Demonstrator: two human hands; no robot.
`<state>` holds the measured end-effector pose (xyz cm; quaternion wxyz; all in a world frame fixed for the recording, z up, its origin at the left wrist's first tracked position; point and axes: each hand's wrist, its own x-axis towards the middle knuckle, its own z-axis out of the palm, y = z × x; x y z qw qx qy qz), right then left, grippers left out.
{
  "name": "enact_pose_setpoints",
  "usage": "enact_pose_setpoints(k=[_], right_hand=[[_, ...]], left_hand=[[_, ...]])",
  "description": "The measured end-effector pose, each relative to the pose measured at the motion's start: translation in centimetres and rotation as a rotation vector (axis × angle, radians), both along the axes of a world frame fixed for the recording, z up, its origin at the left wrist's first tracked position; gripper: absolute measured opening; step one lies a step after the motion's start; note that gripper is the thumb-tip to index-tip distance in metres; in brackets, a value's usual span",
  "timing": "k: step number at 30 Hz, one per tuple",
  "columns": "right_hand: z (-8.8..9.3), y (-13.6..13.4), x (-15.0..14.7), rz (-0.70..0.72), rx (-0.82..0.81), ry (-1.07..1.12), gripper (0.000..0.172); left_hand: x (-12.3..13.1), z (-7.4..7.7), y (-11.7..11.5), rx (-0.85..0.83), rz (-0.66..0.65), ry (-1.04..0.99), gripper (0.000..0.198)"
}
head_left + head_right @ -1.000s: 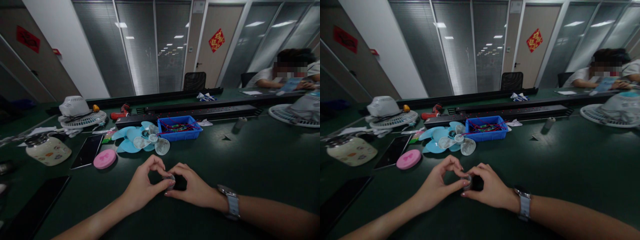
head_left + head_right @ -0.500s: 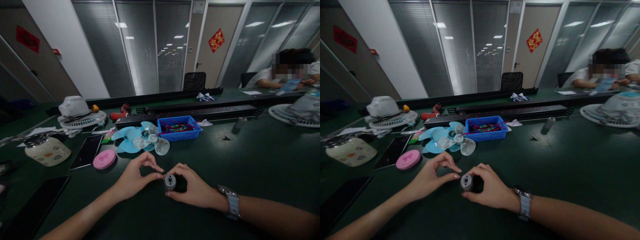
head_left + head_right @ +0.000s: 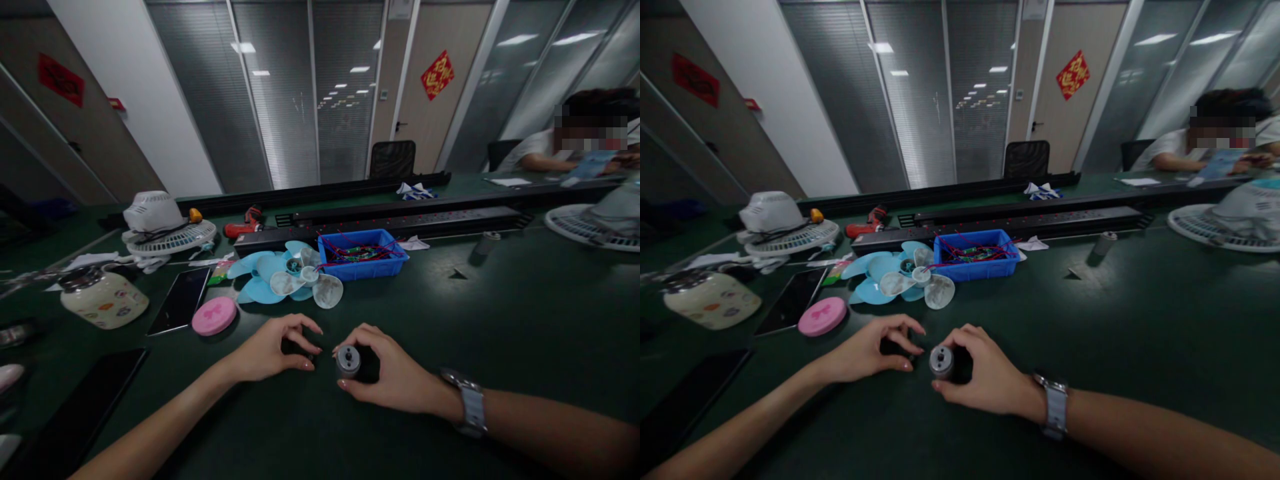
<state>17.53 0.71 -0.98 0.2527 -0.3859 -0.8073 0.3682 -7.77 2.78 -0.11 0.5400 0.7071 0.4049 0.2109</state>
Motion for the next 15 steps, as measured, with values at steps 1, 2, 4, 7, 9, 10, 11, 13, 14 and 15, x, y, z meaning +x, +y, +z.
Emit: enact_pose_setpoints(k=[1,2,4,7,9,10,11,13,14,15], right_hand=[[0.0,0.0,0.0,0.001,-0.002,-0.001,0.033],[0.0,0.0,0.0,0.001,-0.003,-0.003,0.033],[-0.1,0.0,0.0,0.001,-0.003,-0.003,0.032],[-0.2,0.1,-0.1,0.004,0.032,0.009,0.03],[-0.4,0.2,-0.1,0.006,0.064,0.012,0.028],[-0.4,0.2,-0.1,0.009,0.077,0.012,0.028],[-0.5,0.2,-0.1,0.012,0.086,0.013,0.027],[-0.5,0.2,-0.1,0.021,0.096,0.017,0.027],[-0.5,0.2,-0.1,0.024,0.098,0.02,0.027],[-0.5,0.1,-0.1,0.024,0.099,0.022,0.027]], left_hand=[[0.2,0.0,-0.1,0.009,0.031,-0.005,0.047],[0.6,0.1,-0.3,0.028,0.072,-0.02,0.044],[1.5,0.6,-0.7,0.088,0.167,-0.076,0.039],[3.3,1.7,-1.8,0.201,0.283,-0.157,0.036],[4.4,2.3,-2.5,0.252,0.305,-0.187,0.035],[4.9,2.4,-2.8,0.255,0.297,-0.194,0.034],[5.2,2.4,-3.0,0.25,0.286,-0.199,0.032],[5.6,2.3,-3.3,0.225,0.267,-0.202,0.029],[5.7,2.2,-3.4,0.216,0.268,-0.202,0.028],[5.7,2.1,-3.4,0.214,0.272,-0.202,0.028]])
